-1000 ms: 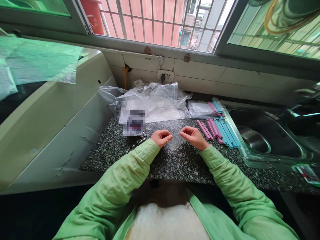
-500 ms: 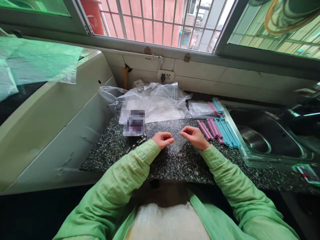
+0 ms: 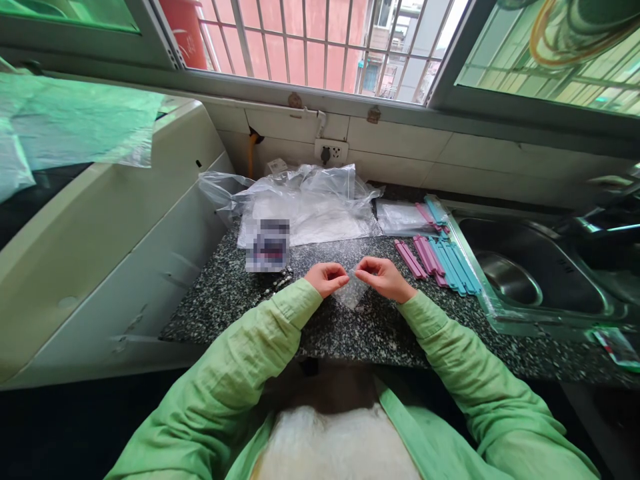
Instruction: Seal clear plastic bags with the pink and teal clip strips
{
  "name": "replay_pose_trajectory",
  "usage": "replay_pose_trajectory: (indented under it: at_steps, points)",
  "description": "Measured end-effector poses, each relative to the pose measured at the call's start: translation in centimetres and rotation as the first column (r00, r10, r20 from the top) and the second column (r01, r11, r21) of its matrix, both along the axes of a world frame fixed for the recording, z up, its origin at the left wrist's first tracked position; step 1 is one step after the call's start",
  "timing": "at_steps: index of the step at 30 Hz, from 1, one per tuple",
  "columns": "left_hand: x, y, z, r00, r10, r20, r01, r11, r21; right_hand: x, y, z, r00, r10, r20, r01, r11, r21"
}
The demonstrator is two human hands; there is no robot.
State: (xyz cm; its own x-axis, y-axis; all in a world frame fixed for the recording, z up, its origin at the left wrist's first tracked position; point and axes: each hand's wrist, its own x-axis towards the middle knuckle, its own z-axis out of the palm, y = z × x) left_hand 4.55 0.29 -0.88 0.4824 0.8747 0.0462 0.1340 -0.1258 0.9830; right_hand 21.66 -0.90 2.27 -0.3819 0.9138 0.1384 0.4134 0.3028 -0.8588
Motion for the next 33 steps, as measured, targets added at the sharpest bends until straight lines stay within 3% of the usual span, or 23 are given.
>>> replay_pose_trajectory:
  at_steps: [5,12,26,33]
  points:
    - [-0.02,0.07,-0.14,1.0,-0.009,0.008,0.008,1.0,0.012,-0.02,-0.03,0.16,1.0,-0.003,0.015,0.003,1.0,0.008]
    - [0.03,0.0,-0.28,0.994,-0.109,-0.012,0.108,0.993,-0.045,-0.03,0.02,-0.18,0.999,-0.017,0.031,0.017,0.999,0.029]
    - [-0.45,0.09,0.36,1.0,0.012,0.025,-0.012,1.0,-0.004,0.25,0.27,-0.1,0.997,-0.033,-0.075,0.029,0.998,-0.054]
    - [-0.46,0.16,0.34,0.999,0.02,0.028,-0.02,1.0,0.007,0.15,0.17,0.04,0.995,-0.034,-0.089,0.031,0.999,-0.033]
